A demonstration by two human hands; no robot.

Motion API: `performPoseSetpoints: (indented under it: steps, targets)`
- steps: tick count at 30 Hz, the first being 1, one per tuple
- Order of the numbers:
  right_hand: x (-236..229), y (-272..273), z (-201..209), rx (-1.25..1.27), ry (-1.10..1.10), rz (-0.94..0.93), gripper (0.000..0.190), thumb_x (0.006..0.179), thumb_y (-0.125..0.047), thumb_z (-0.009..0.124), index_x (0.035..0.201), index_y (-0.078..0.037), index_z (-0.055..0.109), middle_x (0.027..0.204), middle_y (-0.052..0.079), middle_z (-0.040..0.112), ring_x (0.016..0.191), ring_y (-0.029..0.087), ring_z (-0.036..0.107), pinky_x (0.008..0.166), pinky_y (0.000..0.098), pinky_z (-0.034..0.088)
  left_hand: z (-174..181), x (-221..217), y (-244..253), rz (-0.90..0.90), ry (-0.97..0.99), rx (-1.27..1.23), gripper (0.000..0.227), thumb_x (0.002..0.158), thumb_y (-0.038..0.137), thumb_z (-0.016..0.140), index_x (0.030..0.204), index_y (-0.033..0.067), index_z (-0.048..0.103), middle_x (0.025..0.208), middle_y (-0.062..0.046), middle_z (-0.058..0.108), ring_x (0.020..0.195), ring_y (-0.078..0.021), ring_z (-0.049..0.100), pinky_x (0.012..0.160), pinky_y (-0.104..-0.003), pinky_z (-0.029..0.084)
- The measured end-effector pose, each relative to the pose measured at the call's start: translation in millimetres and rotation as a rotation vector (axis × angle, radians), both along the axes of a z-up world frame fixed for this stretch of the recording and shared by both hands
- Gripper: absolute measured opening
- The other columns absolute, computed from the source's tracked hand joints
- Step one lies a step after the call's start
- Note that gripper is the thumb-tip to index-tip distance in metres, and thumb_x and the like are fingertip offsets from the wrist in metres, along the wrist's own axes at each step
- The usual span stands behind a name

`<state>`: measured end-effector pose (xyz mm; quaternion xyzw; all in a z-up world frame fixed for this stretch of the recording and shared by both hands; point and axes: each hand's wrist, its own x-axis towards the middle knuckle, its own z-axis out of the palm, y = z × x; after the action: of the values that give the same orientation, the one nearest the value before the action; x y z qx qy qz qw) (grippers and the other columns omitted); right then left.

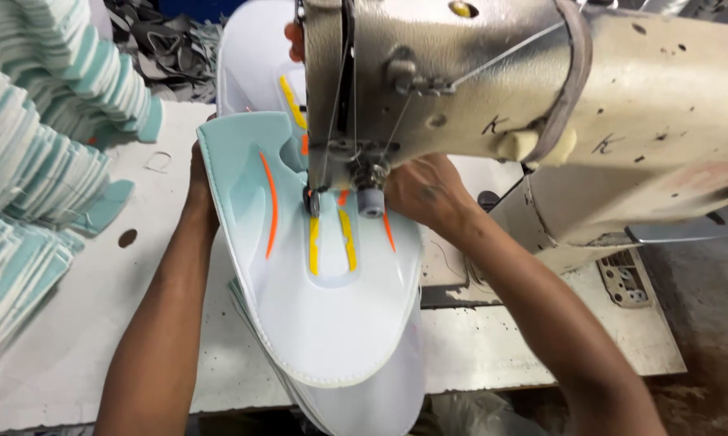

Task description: Stitching different components of a shoe upper together using an industrial sewing machine.

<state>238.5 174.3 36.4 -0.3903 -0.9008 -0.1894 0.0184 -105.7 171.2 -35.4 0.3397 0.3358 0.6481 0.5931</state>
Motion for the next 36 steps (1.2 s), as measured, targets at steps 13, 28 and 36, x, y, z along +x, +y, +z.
performPoseSetpoints:
  steps: [13,28,36]
  targets:
    - [-12,26,27,-0.264,0.565,0.125,0.028,0.090,-0.025,0.070,0.114,-0.011,0.070,0.112,0.012,0.072,0.104,0.029,0.067,0.091,0.0429,0.052,-49,-41,114,0.387,0.839,0.393,0.071,0.105,0.022,0.073,0.152,0.0000,0.025,0.137,-0.021,0.053,0.120,-0.0269,0.058,0.099,-0.039,0.051]
    - [33,-122,-41,-0.973,1.567,-0.066,0.062,0.090,-0.025,0.078,0.145,-0.007,0.057,0.084,-0.003,0.065,0.054,0.002,0.045,0.047,0.0203,0.034,31,98,-229,0.135,0.569,-0.002,0.072,0.088,0.010,0.072,0.153,0.0067,0.041,0.138,-0.016,0.062,0.124,-0.0206,0.057,0.104,-0.036,0.045]
    - [18,-123,-12,-0.998,1.523,-0.289,0.051,0.087,-0.020,0.075,0.134,-0.004,0.063,0.065,-0.006,0.057,0.050,0.003,0.044,0.044,0.0219,0.030,34,113,-223,0.229,0.683,-0.047,0.054,0.086,0.016,0.075,0.137,0.0047,0.062,0.132,-0.013,0.071,0.122,-0.0188,0.064,0.106,-0.033,0.047]
